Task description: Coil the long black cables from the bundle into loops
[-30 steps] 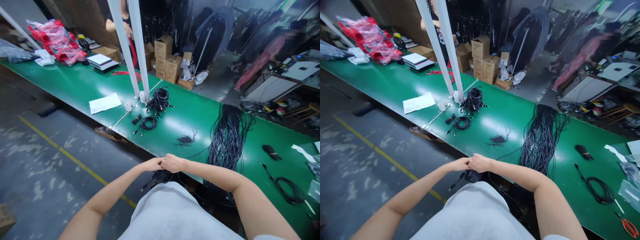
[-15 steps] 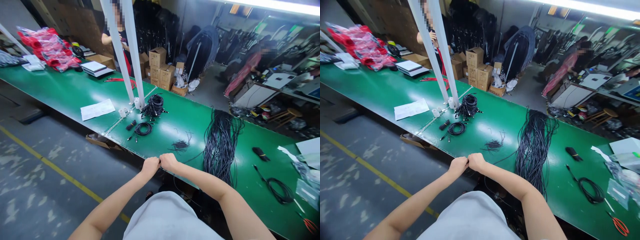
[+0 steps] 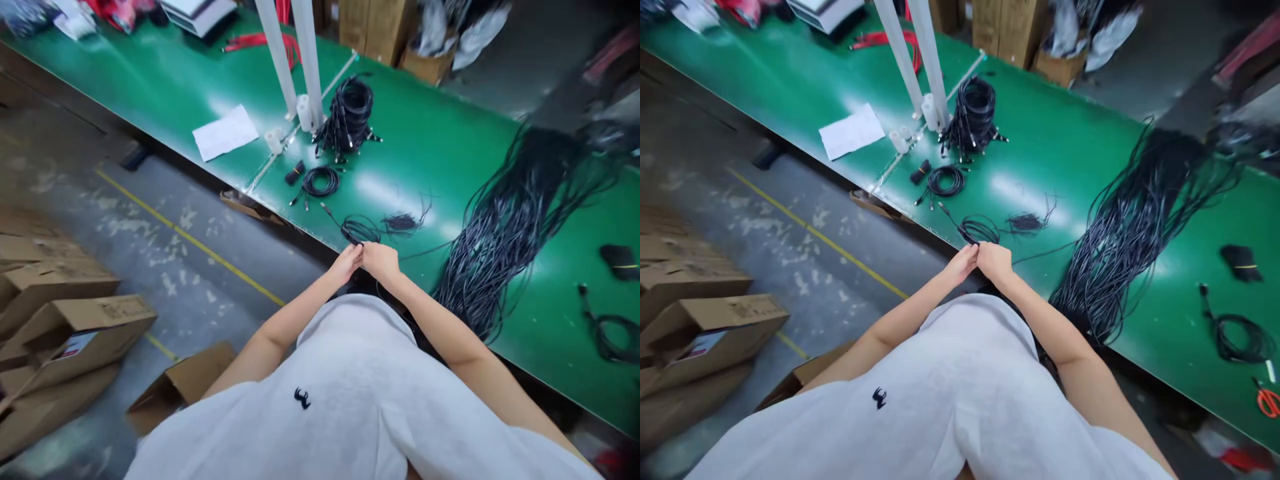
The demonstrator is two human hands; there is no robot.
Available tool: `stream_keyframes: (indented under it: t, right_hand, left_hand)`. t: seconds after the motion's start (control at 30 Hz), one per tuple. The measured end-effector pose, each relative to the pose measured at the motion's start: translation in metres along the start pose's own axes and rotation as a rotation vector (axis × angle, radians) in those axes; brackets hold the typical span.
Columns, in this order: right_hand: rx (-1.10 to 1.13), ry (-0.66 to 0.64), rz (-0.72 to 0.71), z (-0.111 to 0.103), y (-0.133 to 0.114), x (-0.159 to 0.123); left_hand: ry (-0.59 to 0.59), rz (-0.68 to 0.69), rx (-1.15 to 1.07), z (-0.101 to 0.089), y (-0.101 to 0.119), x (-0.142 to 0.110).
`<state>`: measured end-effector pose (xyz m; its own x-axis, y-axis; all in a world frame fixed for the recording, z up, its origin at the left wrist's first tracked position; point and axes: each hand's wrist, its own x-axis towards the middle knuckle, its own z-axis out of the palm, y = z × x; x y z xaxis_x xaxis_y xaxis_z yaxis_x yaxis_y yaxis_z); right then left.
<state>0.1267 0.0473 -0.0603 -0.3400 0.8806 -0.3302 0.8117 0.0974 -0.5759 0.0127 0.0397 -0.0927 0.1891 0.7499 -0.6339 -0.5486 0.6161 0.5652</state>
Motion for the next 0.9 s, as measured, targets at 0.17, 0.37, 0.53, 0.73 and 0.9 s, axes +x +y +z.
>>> stream_keyframes:
  t: [0.17,0.37,0.53,0.73,0.9]
  right_hand:
    - [0.717,-0.023,0.241,0.005,0.015,-0.013]
    - [1.335,-0.283,0.329,0.009,0.027,-0.014]
    - [1.573,-0.42,0.476,0.043,0.029,-0.017]
    - [1.66,-0.168,0.735,0.059,0.068,-0.033]
    - [1.686,0.176,0.935,0.065,0.094,-0.054]
  left_hand:
    - [0.078,0.255,0.138,0.014,-0.018,-0.004]
    - [-0.093,0.196,0.154,0.02,-0.016,-0.013]
    - [-0.013,0.17,0.198,0.003,0.013,-0.004]
    - [0.355,0.32,0.324,-0.044,0.085,0.06]
    - [0.336,0.333,0.594,-0.073,0.166,0.138]
